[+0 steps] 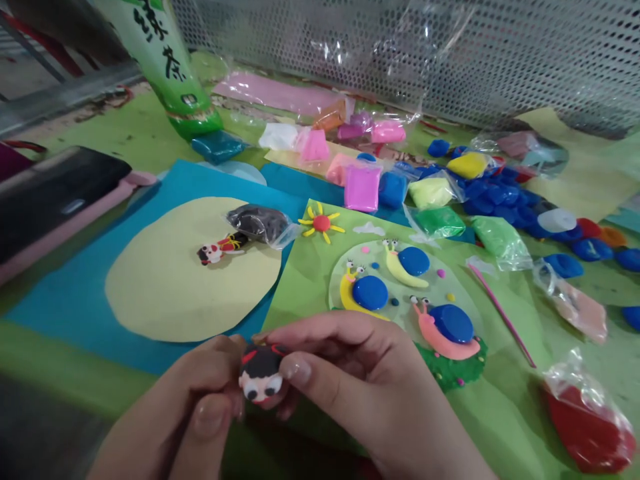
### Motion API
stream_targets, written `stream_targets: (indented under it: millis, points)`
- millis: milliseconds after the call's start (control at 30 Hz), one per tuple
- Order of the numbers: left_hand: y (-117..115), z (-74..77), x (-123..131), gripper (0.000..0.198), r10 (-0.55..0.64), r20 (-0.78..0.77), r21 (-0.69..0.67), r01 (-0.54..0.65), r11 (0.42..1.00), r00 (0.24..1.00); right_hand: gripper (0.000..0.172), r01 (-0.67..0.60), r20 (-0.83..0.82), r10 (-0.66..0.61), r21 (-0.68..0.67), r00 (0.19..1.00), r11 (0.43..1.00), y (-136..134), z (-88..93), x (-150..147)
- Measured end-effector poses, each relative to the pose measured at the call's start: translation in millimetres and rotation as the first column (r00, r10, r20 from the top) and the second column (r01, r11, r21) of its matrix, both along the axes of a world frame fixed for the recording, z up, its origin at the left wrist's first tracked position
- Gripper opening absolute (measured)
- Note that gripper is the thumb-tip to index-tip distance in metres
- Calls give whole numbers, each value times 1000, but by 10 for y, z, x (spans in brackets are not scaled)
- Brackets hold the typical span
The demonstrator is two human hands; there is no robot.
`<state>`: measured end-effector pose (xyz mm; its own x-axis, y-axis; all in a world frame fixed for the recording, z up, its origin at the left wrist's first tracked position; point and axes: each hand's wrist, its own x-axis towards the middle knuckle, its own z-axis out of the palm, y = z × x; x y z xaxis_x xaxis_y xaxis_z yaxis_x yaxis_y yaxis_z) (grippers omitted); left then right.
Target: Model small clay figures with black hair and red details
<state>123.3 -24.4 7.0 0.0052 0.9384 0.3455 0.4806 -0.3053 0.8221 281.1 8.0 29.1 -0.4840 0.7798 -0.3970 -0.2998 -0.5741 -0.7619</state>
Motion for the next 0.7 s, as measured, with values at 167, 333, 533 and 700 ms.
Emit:
stream_targets:
  millis: [167,333,533,700]
  points:
    - [-12,34,-14,25,-41,-26,1,41,999,999,11,10,-11,-10,-11,1000,1000,-6,39,4]
    - [-1,62,-31,22,-38,-34,-46,37,998,999,12,26,1,-26,-26,1000,999,4,64,-28]
    - [29,71,-38,19,-62,-83,2,63,998,995,9,70,-9,-70,-39,997,997,-7,90,-58]
    - [2,100,-46,20,-45,-154,28,50,998,987,10,78,-47,-79,-40,996,996,-4,87,-74]
